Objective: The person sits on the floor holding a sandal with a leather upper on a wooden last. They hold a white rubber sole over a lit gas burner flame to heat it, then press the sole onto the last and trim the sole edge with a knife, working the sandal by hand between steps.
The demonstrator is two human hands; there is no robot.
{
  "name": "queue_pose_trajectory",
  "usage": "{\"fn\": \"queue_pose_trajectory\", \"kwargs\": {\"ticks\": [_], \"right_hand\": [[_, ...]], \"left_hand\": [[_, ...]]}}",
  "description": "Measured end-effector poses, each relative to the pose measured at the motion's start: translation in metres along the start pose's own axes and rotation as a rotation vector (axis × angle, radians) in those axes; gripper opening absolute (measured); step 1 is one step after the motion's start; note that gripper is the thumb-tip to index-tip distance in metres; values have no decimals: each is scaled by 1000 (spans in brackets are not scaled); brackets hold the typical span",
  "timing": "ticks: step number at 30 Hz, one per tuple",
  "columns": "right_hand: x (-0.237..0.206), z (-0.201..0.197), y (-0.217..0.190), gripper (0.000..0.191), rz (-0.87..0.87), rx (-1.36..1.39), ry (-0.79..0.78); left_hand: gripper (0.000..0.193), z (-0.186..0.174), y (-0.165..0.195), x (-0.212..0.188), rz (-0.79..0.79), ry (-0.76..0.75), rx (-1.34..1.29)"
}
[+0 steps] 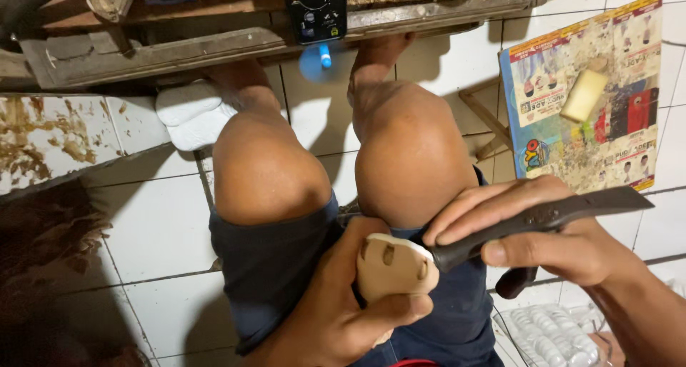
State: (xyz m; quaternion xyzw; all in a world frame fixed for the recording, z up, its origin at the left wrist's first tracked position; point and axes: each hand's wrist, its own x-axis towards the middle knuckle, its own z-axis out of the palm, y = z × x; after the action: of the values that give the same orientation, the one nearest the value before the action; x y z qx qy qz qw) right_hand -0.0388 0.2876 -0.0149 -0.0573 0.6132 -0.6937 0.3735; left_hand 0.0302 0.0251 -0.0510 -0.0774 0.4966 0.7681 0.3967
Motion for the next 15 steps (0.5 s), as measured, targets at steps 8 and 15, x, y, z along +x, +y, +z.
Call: {"fn": "queue_pose_trajectory", "kwargs": {"ticks": [8,15], "right_hand": [[2,-8,-16,28,16,-418,-209],[9,-9,-20,31,24,-153,-202]], "left_hand": [[44,4,2,6,270,22,404],[47,2,8,3,-57,-75,43]]}}
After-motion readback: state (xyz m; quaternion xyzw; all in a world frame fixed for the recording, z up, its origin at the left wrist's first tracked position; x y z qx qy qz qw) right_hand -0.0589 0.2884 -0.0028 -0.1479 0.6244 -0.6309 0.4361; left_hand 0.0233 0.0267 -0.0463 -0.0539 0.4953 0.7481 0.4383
